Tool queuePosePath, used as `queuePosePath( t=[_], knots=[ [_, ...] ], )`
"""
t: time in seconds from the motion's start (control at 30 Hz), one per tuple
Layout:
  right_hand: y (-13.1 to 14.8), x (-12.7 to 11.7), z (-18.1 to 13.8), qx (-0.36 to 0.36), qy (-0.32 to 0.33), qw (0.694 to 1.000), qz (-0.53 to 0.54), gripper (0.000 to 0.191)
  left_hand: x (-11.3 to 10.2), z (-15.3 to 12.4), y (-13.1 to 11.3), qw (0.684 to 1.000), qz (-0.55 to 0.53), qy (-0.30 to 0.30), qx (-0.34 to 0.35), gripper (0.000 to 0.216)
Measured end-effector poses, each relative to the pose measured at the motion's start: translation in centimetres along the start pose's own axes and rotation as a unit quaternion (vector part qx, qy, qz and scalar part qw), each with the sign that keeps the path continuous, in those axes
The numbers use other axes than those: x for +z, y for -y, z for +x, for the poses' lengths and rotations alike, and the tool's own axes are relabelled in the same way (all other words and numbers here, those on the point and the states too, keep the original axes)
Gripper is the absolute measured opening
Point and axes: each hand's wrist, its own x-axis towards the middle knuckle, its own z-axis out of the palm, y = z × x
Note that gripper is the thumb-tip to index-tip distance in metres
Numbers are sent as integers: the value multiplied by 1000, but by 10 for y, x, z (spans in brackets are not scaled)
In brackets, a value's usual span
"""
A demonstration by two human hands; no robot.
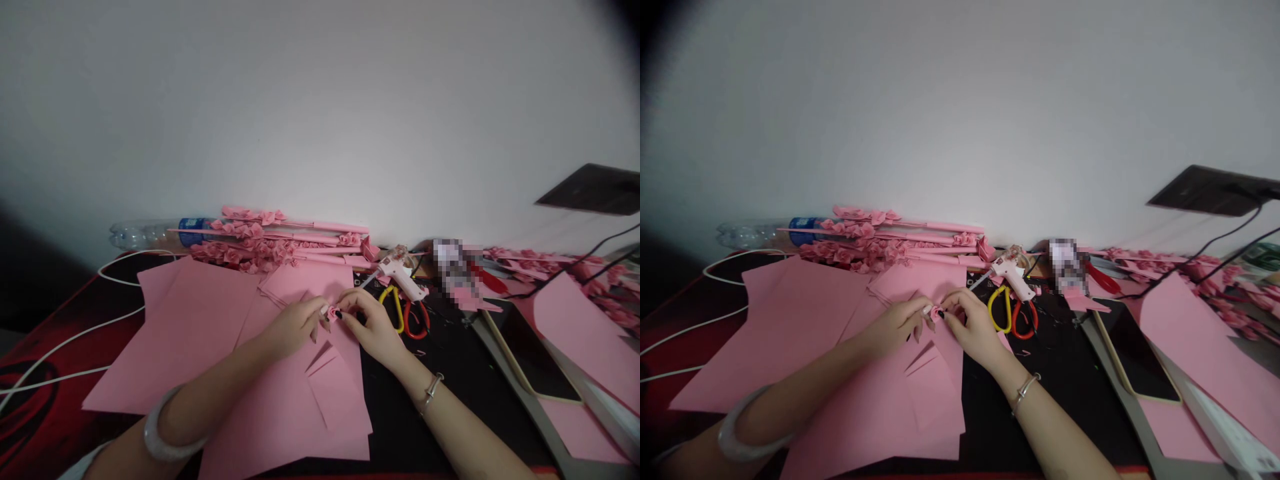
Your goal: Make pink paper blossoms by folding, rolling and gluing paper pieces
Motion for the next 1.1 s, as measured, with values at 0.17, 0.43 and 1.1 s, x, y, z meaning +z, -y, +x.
queuePosePath(
  t=[0.17,0.43,1.1],
  knots=[
    [0,0,0,1,0,1000,2,17,0,0,-3,1000,1,-3,-5,21],
    [0,0,0,4,1,1000,8,17,0,-1,-4,1000,2,-5,-9,21],
    [1,0,0,6,-1,1000,6,19,1,0,-1,1000,-5,-8,-9,21]
  ],
)
